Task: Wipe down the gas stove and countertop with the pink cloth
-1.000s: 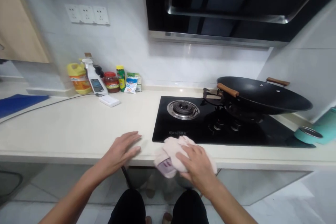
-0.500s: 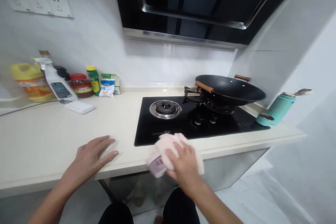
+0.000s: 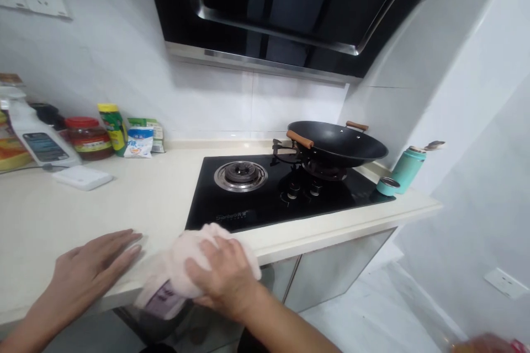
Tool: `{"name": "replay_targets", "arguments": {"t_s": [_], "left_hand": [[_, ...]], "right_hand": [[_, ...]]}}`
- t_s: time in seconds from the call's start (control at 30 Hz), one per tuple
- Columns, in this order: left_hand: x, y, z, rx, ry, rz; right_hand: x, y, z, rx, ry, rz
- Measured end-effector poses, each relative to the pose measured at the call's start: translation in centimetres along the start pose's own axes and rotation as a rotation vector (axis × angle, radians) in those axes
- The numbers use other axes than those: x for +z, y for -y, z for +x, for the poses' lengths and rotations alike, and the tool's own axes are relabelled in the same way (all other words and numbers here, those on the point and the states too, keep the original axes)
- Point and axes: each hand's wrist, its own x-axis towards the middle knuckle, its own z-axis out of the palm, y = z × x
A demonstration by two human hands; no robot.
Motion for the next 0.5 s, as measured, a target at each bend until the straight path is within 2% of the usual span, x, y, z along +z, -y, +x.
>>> {"name": "replay_targets", "arguments": {"t_s": [0.27,0.43,0.5], "left_hand": [[0.2,-0.2,0.0,0.021,0.021,0.031],[-0.7,-1.1,0.1,-0.012,0.127,0.073],[-0.9,-1.3,0.1,-0.014,0.136,0.084]], "right_hand": [[-6.9,-11.7,-8.9,0.459,0.143,-0.083],[-9.6,-18.5,-15.0,0.568,0.03,-0.097],[-10.9,-20.5,-16.5,0.699,-0.007,-0.108]]}}
